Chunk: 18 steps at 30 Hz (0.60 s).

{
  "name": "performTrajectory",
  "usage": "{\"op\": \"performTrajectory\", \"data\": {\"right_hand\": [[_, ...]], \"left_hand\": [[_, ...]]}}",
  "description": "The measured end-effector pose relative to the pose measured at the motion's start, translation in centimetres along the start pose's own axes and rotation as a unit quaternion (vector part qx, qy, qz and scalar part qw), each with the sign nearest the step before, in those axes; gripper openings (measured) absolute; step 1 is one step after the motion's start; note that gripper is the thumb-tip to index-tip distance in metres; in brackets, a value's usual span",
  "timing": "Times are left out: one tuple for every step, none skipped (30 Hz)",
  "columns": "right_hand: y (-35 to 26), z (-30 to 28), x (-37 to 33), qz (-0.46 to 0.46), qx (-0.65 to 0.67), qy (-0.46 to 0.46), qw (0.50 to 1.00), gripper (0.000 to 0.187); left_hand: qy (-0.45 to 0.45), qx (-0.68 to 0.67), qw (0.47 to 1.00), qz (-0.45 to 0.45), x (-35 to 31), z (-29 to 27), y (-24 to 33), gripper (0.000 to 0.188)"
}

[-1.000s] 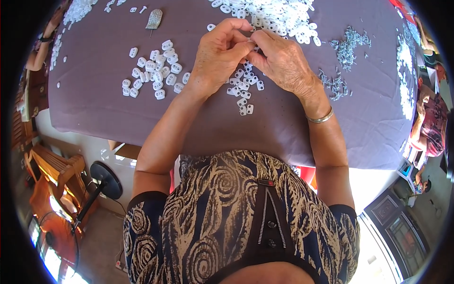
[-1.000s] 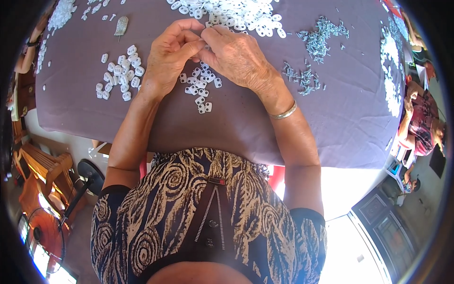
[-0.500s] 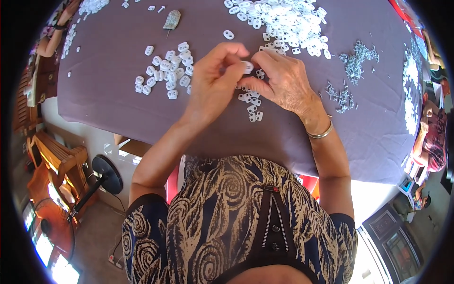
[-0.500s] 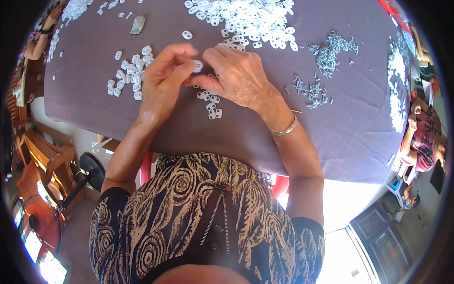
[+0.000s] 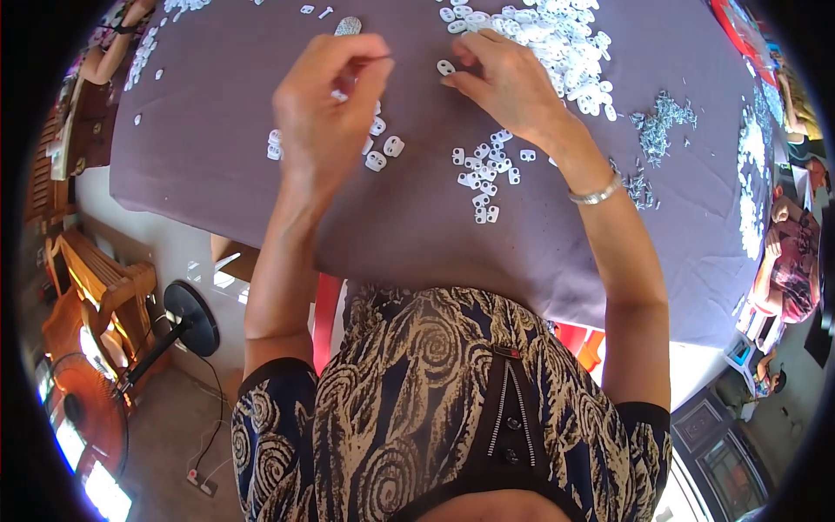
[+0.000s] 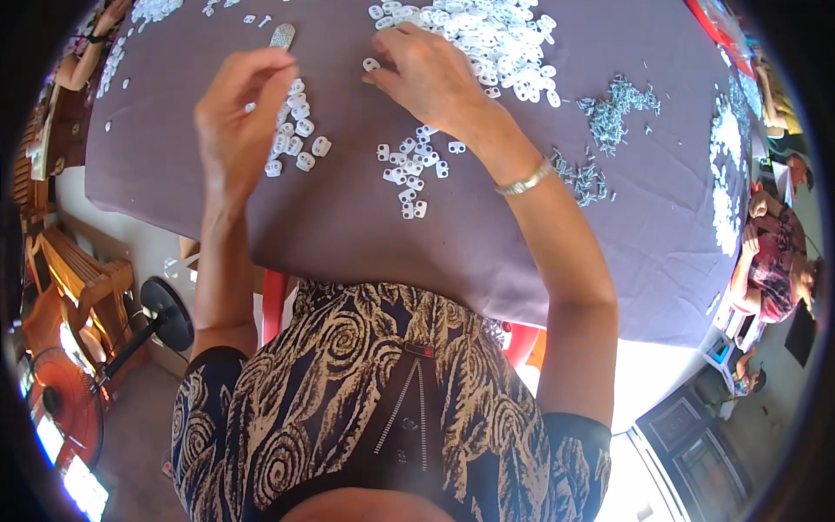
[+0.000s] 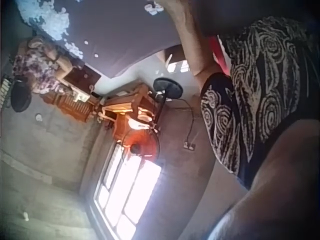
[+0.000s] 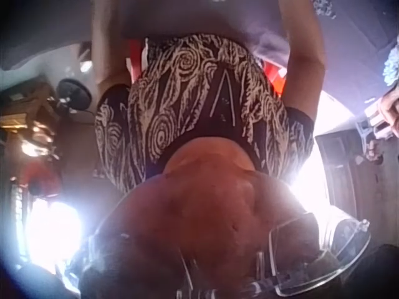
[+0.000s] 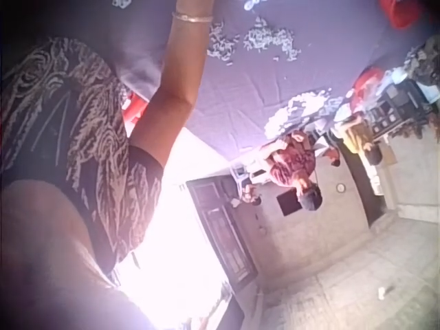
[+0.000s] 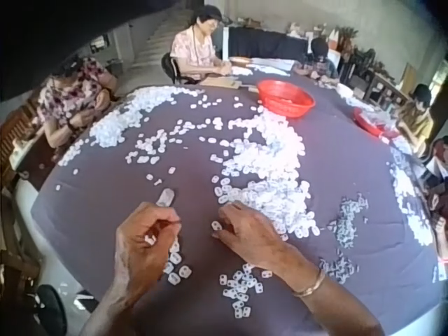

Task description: The person inserts small metal pins into white plastic components using a needle-like tool.

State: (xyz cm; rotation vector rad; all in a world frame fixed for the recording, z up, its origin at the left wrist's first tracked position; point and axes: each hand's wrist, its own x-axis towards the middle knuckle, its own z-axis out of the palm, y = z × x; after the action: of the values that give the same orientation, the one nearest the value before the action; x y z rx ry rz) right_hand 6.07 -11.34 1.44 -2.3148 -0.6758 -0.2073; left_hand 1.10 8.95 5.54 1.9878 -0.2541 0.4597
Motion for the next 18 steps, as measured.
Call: {"op": "performTrajectory", "data": {"right_hand": [[0.2,0.4,0.5,-0.002,-0.003,0.001,1.000,0.016],[0.8,1.0,0.8,-0.030,-0.025,-0.005,0.999,0.016],[1.1,1.3,1.1,-0.060,-0.046,-0.012,0.997,0.017],[1.5,1.3,1.2,-0.060,-0.048,-0.010,0.997,0.017],[1.5,1.3,1.3,-0.067,-0.074,-0.026,0.995,0.016],[1.5,1.2,1.1,-0.073,-0.099,-0.042,0.992,0.016],[1.6,0.9,0.7,-0.070,-0.101,-0.041,0.992,0.016],[1.3,0.3,0.3,-0.007,-0.033,-0.030,0.999,0.014],[1.0,-0.4,-0.2,0.057,0.035,-0.018,0.998,0.013],[0.6,-1.1,-0.6,0.060,0.034,-0.018,0.997,0.013],[0.1,-1.9,-1.2,0.181,0.175,-0.020,0.967,0.013],[-0.1,-2.6,-1.8,0.297,0.312,-0.019,0.903,0.015],[0.1,-3.2,-2.5,0.302,0.310,-0.016,0.901,0.015],[0.3,-3.8,-3.5,0.315,0.319,-0.009,0.894,0.015],[0.6,-4.3,-4.3,0.328,0.329,-0.002,0.886,0.016],[0.9,-4.9,-5.1,0.332,0.318,0.002,0.888,0.018],[1.3,-5.7,-5.9,0.340,0.317,0.007,0.885,0.018],[1.6,-6.5,-6.6,0.339,0.263,-0.004,0.903,0.017]], "left_hand": [[0.002,-0.002,1.000,0.002,0.2,1.0,-0.3,0.010],[-0.011,-0.021,1.000,0.007,0.3,2.4,-0.8,0.010],[-0.022,-0.037,0.999,0.011,0.5,3.3,-1.1,0.010],[-0.022,-0.039,0.999,0.014,1.0,3.9,-1.3,0.010],[-0.032,-0.043,0.999,0.004,1.3,4.4,-1.5,0.010],[-0.044,-0.047,0.998,-0.006,1.4,4.8,-1.7,0.011],[-0.046,-0.049,0.998,-0.006,1.3,5.1,-1.7,0.011],[-0.051,-0.054,0.997,-0.014,1.2,5.4,-1.8,0.012],[-0.057,-0.058,0.996,-0.022,1.1,5.7,-1.9,0.013],[-0.059,-0.060,0.996,-0.023,0.9,6.0,-2.1,0.013],[-0.086,-0.081,0.992,-0.044,0.7,6.4,-2.3,0.014],[-0.114,-0.101,0.986,-0.065,0.5,6.8,-2.4,0.016],[-0.120,-0.105,0.985,-0.066,0.5,7.2,-2.5,0.016],[-0.124,-0.097,0.985,-0.065,0.3,7.7,-2.3,0.015],[-0.129,-0.090,0.986,-0.065,0.1,8.2,-2.2,0.015],[-0.136,-0.093,0.984,-0.067,0.1,8.5,-2.1,0.015],[-0.136,-0.075,0.987,-0.044,0.2,8.8,-1.9,0.015],[-0.136,-0.058,0.989,-0.021,0.1,9.1,-1.8,0.014]]}}
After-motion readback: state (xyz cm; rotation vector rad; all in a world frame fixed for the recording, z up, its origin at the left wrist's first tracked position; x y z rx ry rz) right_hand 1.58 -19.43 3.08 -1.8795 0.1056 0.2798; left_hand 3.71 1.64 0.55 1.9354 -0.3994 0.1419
